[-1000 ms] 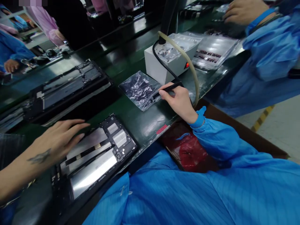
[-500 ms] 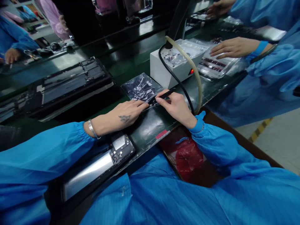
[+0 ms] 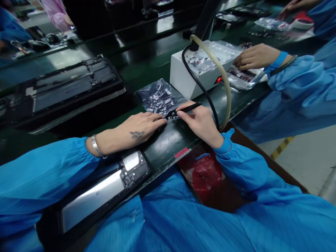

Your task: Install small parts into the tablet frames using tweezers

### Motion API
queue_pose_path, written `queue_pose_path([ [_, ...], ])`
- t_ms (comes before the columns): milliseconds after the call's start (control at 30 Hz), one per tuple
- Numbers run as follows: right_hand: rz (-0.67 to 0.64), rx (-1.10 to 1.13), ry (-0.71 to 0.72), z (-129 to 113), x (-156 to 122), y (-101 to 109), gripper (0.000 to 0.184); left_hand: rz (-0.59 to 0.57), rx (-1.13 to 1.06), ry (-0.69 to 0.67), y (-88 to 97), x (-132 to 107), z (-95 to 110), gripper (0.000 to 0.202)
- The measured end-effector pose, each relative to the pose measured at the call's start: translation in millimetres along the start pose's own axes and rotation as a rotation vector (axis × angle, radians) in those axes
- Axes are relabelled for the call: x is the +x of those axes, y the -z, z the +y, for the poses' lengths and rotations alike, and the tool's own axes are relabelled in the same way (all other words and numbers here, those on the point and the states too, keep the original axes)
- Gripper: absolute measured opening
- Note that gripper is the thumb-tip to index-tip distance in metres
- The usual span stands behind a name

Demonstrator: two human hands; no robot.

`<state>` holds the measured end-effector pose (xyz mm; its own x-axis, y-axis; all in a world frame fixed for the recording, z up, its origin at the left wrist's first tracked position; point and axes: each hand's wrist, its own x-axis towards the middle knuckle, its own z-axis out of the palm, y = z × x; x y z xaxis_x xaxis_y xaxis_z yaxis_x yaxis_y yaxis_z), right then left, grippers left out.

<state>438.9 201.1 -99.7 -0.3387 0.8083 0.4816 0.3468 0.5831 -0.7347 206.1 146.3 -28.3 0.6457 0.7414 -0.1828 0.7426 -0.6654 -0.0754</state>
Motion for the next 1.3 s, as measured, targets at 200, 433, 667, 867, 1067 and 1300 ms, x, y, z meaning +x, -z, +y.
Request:
queue_pose_path([
  [200,-0.005,-0.013,-0.007,0.6,-1.8,2.9,0.013,0.014,0.021,-0.011,-2.3,0.1,-0.4,0.043],
  [433,0.085,0.056,-0.018,-2.5,1.1,2.6,0.012,0.037,0.018,-0.029,-6.3,-0.3,-0.4,0.042],
  [667,0.010,-0.033,0.008,-5.3,7.3,-3.7,0.013,0.015,-0.045,-0.016,-3.7,-0.2,-3.6,0.039],
  [867,0.105,-0.194,0.038,-1.1,8.1,-3.3,0.013,-0.010,-0.035,0.046,0.7,-1.7,-0.6,0.041],
  [1067,0.133,-0.229,0.076,0.1,2.7,1.1,0.014,-0.005,0.002,0.028,-1.0,0.5,0.9,0.039],
  [1300,0.128,-0.175,0.040,-7.7,-5.0,1.2,0.012,0.024,0.005,-0.006,-3.0,-2.7,-1.5,0.040],
])
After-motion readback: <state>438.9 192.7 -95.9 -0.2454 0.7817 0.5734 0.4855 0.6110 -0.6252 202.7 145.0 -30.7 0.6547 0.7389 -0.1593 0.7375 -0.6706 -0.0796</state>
